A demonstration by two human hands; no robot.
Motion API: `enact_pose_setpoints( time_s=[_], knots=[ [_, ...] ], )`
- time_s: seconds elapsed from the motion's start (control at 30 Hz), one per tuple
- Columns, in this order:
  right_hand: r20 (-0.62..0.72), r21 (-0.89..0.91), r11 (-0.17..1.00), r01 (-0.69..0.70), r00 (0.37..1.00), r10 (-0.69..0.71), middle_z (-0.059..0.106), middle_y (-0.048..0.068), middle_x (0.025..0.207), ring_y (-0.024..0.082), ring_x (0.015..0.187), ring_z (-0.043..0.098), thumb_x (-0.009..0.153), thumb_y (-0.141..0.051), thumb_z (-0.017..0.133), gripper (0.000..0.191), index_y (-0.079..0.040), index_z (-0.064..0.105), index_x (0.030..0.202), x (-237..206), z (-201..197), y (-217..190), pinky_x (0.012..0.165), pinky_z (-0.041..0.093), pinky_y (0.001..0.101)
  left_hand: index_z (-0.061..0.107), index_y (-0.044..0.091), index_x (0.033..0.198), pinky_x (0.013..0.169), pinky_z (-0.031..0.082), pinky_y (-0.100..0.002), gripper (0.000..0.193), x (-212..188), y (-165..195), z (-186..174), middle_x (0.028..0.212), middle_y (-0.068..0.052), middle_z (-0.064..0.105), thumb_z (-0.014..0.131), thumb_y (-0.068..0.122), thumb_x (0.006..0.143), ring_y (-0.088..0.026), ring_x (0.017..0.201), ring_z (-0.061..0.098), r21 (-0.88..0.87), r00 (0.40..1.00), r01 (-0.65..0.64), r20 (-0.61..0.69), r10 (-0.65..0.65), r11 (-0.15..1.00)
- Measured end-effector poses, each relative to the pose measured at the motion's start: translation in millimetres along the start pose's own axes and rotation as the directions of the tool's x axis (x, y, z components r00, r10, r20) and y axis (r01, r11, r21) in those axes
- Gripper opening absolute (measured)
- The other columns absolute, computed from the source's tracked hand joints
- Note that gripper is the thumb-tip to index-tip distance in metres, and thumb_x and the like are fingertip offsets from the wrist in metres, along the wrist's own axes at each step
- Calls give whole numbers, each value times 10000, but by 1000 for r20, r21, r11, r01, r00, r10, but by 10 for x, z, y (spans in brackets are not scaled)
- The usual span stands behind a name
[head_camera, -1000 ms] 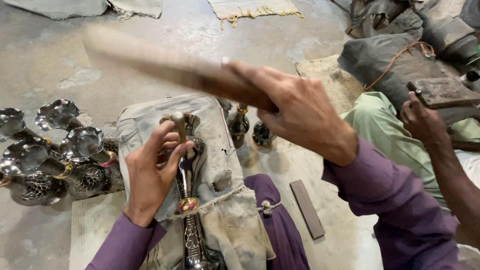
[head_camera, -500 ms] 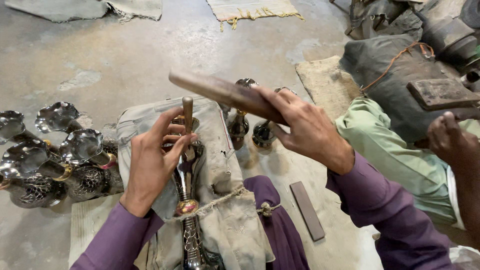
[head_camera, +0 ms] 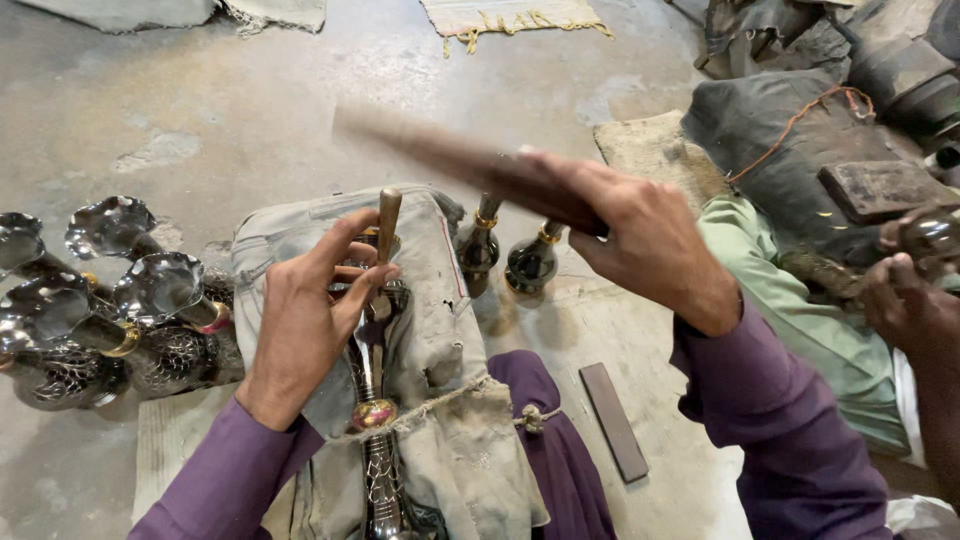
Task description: The person sits on the floor with a brass vase resting on a cloth-covered cushion on their lap. They hold a small punch against the vase's surface with one hand and strike it with a wooden mallet held in the other hand, working around the vase to shape and emboss the metal.
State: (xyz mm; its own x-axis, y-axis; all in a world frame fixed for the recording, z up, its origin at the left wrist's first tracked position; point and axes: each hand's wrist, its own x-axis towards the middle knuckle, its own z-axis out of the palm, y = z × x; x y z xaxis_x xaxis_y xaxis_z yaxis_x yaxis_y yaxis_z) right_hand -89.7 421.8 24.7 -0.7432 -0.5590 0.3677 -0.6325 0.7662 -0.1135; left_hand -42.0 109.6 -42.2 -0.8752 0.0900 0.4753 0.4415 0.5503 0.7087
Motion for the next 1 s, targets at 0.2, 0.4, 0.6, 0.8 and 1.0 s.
enact_pose_setpoints(
  time_s=[0.2,0.4,0.6,0.8,1.0],
  knots=[
    [-93,182,983,34,996,-17,723,83,1201,177,834,748,855,-22,687,787,-237,453,1575,29,-11,-128,735,624,335,594,136,1337,651,636,-360,475,14,28,-27,935,-120,788,761,104,894,-223,847,806,-20,1000,3,23,-2,1000],
    [-121,301,950,-89,984,131,715,128,1013,218,835,738,865,-51,692,735,-189,446,1543,-48,84,-209,760,593,379,610,143,1334,643,617,-371,481,67,69,-54,908,-116,791,757,116,877,-226,798,801,-18,996,34,88,-33,999],
    [-167,383,910,-158,957,237,741,109,1110,267,869,757,891,-53,696,669,-206,490,1508,-133,239,-242,780,604,363,622,162,1330,645,605,-379,466,132,114,-98,896,-97,793,734,121,879,-218,778,801,8,986,10,165,-11,1000],
    [-244,256,962,-95,956,160,714,185,1270,283,1080,750,839,-8,695,704,-166,518,1502,-263,372,-209,892,587,362,629,166,1326,660,593,-398,472,170,99,-113,895,-81,801,730,118,867,-235,783,798,47,974,-67,221,55,997],
    [-128,137,939,-314,935,331,756,109,1232,219,955,756,797,4,688,688,-198,591,1448,-338,499,-131,812,594,343,646,171,1309,660,595,-397,485,226,93,-105,917,-83,797,752,144,836,-237,792,799,30,964,-66,261,56,997]
  ],
)
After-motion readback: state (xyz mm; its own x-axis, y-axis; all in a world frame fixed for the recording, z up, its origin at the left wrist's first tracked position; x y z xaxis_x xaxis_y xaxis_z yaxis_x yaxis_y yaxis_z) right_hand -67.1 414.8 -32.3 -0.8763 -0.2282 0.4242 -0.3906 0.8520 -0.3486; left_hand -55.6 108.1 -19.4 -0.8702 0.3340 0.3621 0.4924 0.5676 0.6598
